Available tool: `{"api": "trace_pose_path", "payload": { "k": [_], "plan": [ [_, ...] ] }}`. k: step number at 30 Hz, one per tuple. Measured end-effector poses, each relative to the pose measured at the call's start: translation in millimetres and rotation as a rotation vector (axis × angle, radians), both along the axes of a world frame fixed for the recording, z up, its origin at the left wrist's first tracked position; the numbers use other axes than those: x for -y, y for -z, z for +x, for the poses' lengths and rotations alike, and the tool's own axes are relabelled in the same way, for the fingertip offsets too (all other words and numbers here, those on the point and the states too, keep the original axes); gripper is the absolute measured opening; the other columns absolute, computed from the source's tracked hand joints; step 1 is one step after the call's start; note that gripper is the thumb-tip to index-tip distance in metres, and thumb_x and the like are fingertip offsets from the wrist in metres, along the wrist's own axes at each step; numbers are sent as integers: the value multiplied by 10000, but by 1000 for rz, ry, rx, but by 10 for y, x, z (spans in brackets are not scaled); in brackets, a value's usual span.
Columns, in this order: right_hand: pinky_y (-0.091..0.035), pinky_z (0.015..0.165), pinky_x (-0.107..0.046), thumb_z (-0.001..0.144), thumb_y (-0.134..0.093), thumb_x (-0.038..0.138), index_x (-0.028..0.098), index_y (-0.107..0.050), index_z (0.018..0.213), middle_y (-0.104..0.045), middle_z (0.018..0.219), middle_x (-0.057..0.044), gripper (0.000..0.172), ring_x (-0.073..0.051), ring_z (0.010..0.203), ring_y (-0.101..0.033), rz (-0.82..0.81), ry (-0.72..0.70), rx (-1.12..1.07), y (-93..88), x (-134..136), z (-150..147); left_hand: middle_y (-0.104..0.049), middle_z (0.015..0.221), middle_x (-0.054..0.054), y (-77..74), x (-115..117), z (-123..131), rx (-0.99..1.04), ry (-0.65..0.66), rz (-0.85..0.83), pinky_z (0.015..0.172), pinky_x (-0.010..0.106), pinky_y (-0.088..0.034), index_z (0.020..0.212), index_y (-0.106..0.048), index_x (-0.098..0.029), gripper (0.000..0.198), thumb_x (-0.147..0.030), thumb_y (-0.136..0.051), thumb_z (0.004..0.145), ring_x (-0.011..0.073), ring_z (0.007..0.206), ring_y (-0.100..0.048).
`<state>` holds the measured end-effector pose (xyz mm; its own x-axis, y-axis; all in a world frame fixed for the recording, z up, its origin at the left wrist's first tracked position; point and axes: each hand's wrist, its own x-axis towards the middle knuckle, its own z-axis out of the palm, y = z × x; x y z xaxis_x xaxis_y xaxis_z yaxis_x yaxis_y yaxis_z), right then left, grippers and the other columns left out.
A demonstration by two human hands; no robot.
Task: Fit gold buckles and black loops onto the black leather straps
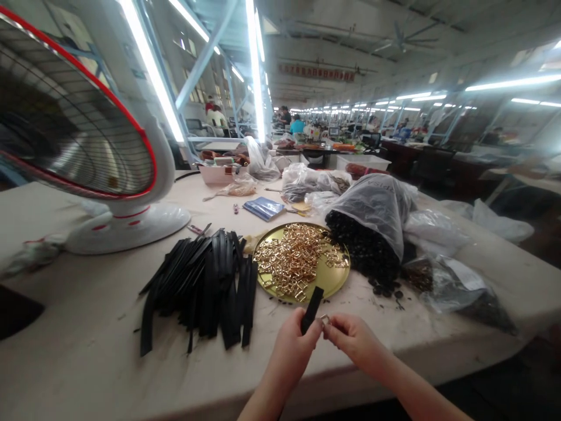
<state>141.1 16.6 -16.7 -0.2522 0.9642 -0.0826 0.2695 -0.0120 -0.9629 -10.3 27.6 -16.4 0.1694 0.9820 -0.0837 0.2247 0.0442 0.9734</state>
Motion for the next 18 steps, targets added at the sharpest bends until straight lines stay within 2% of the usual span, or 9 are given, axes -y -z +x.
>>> {"api": "trace_pose_path", "payload": {
  "k": [2, 4, 7, 9, 11, 13, 16, 18],
  "plan": [
    [-322, 484, -226, 798, -479, 456, 160, -556, 626, -476, 545, 22, 351, -108, 514, -426, 28, 5, 74, 21, 36, -4, -514, 565, -26, -63, 59, -30, -101, -20, 101, 511, 221, -331, 649, -497, -173, 208, -360, -528, 734, 121, 549, -476],
    [-348, 512, -232, 778, -522, 431, 163, -578, 695, -528, 607, 5, 286, -120, 552, -456, 61, 36, 94, 5, 61, -5, -531, 600, -14, -106, 91, -31, -89, -12, 113, 527, 225, -338, 685, -530, -165, 213, -371, -528, 737, 126, 575, -483],
    [-385, 582, -239, 711, -622, 376, 174, -572, 848, -577, 741, -13, 249, -131, 643, -500, 39, 45, -63, -60, 85, -25, -438, 487, -59, -122, 79, -7, 140, 81, -126, 419, 198, -285, 729, -521, -159, 255, -413, -540, 722, 82, 429, -387],
    [-388, 574, -234, 705, -629, 365, 172, -546, 861, -566, 702, 2, 262, -116, 611, -500, -66, 5, -227, -77, 95, -47, -357, 413, -99, -100, 44, 10, 295, 128, -318, 347, 183, -198, 745, -496, -167, 294, -452, -553, 700, 54, 344, -274],
    [-378, 537, -226, 716, -617, 366, 167, -528, 878, -538, 624, 28, 271, -94, 538, -474, -143, -26, -331, -44, 97, -58, -336, 375, -113, -55, 4, 22, 359, 107, -384, 322, 177, -146, 736, -479, -175, 316, -468, -579, 674, 42, 317, -228],
    [-367, 511, -220, 713, -623, 358, 165, -531, 904, -528, 591, 41, 287, -84, 502, -458, -156, -56, -347, 30, 84, -46, -322, 345, -117, -4, -33, 27, 360, 60, -369, 314, 177, -133, 696, -471, -178, 320, -462, -610, 650, 37, 304, -221],
    [-409, 583, -238, 705, -649, 327, 168, -583, 853, -583, 692, 13, 227, -119, 629, -535, -100, -111, -247, 114, 18, 9, -347, 352, -100, 17, -81, 20, 314, -5, -383, 317, 177, -194, 662, -497, -170, 314, -456, -628, 653, 47, 314, -288],
    [-443, 661, -270, 733, -632, 321, 171, -607, 843, -610, 804, -5, 187, -164, 761, -571, -63, -119, -155, 99, -50, 48, -540, 546, -27, -30, -117, 3, 239, -29, -416, 422, 191, -378, 748, -568, -145, 278, -414, -620, 700, 87, 478, -487]
  ]
}}
